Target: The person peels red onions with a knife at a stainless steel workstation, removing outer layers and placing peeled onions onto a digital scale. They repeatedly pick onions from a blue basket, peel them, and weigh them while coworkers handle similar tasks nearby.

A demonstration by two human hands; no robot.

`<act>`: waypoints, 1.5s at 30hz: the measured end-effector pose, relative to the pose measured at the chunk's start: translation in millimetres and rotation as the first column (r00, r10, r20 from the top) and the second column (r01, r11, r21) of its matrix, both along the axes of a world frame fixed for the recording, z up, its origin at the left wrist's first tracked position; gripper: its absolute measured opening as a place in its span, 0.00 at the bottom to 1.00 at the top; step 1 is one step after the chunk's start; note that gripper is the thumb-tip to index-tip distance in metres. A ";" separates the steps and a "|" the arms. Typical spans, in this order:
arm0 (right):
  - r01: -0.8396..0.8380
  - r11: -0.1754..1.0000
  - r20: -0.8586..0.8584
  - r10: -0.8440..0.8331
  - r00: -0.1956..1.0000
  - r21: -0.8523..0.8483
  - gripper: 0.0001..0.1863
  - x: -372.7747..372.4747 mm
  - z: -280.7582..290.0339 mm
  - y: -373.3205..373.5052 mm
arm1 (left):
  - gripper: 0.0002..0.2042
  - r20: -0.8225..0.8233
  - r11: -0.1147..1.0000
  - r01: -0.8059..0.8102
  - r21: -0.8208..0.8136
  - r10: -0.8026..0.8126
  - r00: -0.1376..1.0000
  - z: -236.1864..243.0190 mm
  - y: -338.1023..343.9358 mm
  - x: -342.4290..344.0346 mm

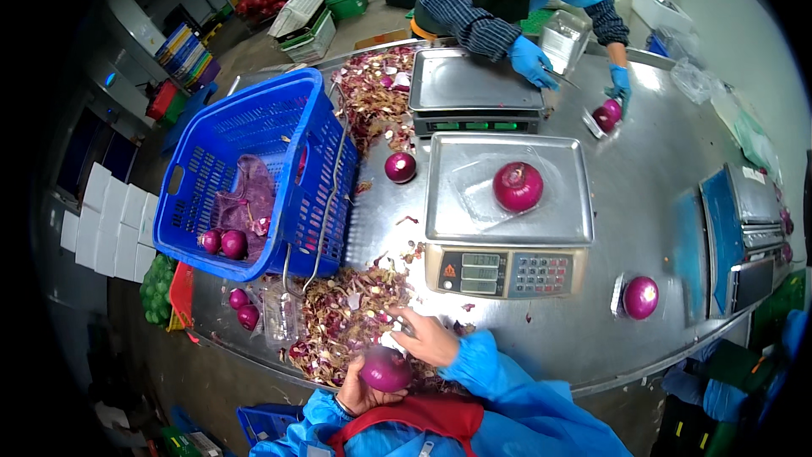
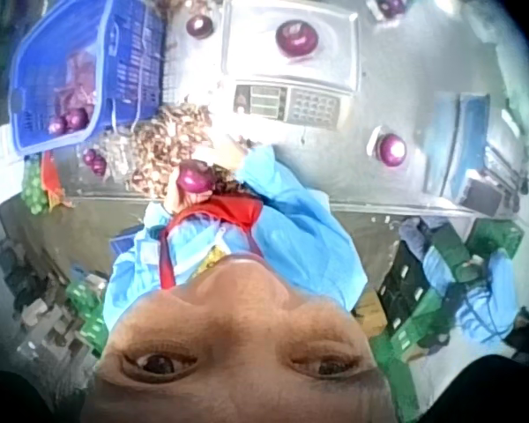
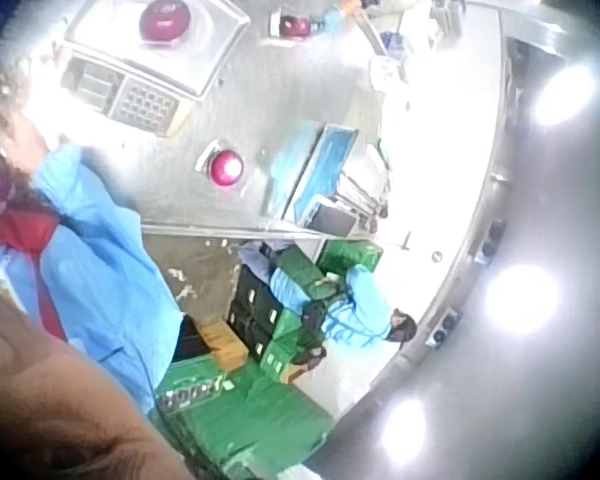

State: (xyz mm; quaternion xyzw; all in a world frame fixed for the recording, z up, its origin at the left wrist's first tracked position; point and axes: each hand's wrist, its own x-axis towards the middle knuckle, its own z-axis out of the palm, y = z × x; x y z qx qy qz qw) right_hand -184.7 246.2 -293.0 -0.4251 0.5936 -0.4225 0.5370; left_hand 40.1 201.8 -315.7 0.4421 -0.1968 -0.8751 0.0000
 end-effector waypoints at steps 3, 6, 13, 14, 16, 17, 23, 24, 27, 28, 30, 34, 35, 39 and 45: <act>0.086 0.927 -0.066 -0.118 0.991 -0.366 0.23 8.3 9.2 -25.9 | 0.41 -0.126 1.000 -0.017 -0.008 0.016 0.992 -6.1 0.3 6.1; -0.032 0.960 -0.081 0.010 0.997 -0.279 0.23 13.5 4.5 -14.8 | 0.38 -0.219 0.993 -0.072 -0.090 0.051 0.974 -4.3 -2.5 11.8; 0.262 0.965 0.155 -0.256 0.954 -0.023 0.12 47.6 -16.5 34.8 | 0.31 -0.251 0.962 -0.103 -0.253 0.038 0.967 -0.8 1.3 4.5; 0.311 0.950 0.152 -0.304 0.940 -0.019 0.10 51.2 -23.0 40.3 | 0.30 -0.268 0.957 -0.103 -0.270 0.028 0.963 1.7 4.7 1.6; 0.362 0.932 0.103 -0.359 0.928 -0.011 0.10 57.0 -29.3 53.5 | 0.30 -0.282 0.946 -0.100 -0.309 0.010 0.959 4.2 9.2 -1.3; 0.379 0.923 0.051 -0.376 0.925 -0.066 0.10 59.8 -29.9 58.3 | 0.29 -0.271 0.938 -0.103 -0.330 0.010 0.963 4.9 9.8 -3.1; 0.454 0.881 0.029 -0.454 0.890 -0.134 0.11 75.3 -39.7 70.7 | 0.29 -0.156 0.918 -0.104 -0.382 0.047 0.987 14.8 10.6 -6.6; 0.468 0.872 0.039 -0.468 0.883 -0.142 0.11 76.8 -45.6 70.4 | 0.30 -0.133 0.903 -0.078 -0.422 0.023 0.991 14.1 11.8 -5.5; 0.434 0.900 0.066 -0.431 0.900 -0.045 0.11 74.5 -54.0 72.3 | 0.32 -0.093 0.869 -0.036 -0.494 -0.012 0.996 12.5 16.2 -4.1; 0.405 0.914 0.077 -0.405 0.911 0.007 0.11 72.9 -55.3 73.5 | 0.32 -0.102 0.864 -0.039 -0.502 -0.015 0.995 11.8 17.4 -3.3; 0.400 0.917 0.059 -0.398 0.915 -0.017 0.09 71.1 -56.9 74.5 | 0.31 -0.123 0.854 -0.048 -0.519 -0.019 0.992 7.9 18.9 -2.1; 0.452 0.879 0.079 -0.445 0.892 -0.150 0.09 69.6 -65.4 73.6 | 0.30 -0.093 0.790 -0.007 -0.613 -0.063 0.994 6.4 21.0 -3.8; 0.426 0.898 0.077 -0.420 0.904 -0.109 0.08 68.3 -64.1 74.1 | 0.30 -0.085 0.781 0.007 -0.625 -0.077 0.993 6.5 21.4 -3.5; 0.333 0.943 0.014 -0.333 0.943 -0.002 0.08 58.4 -54.8 77.8 | 0.30 -0.058 0.736 0.059 -0.674 -0.132 0.990 8.0 23.8 -6.0; 0.235 0.959 -0.294 -0.273 0.916 -0.160 0.09 54.9 -55.7 79.4 | 0.33 0.010 0.658 0.122 -0.743 -0.172 0.985 -4.3 27.8 -3.6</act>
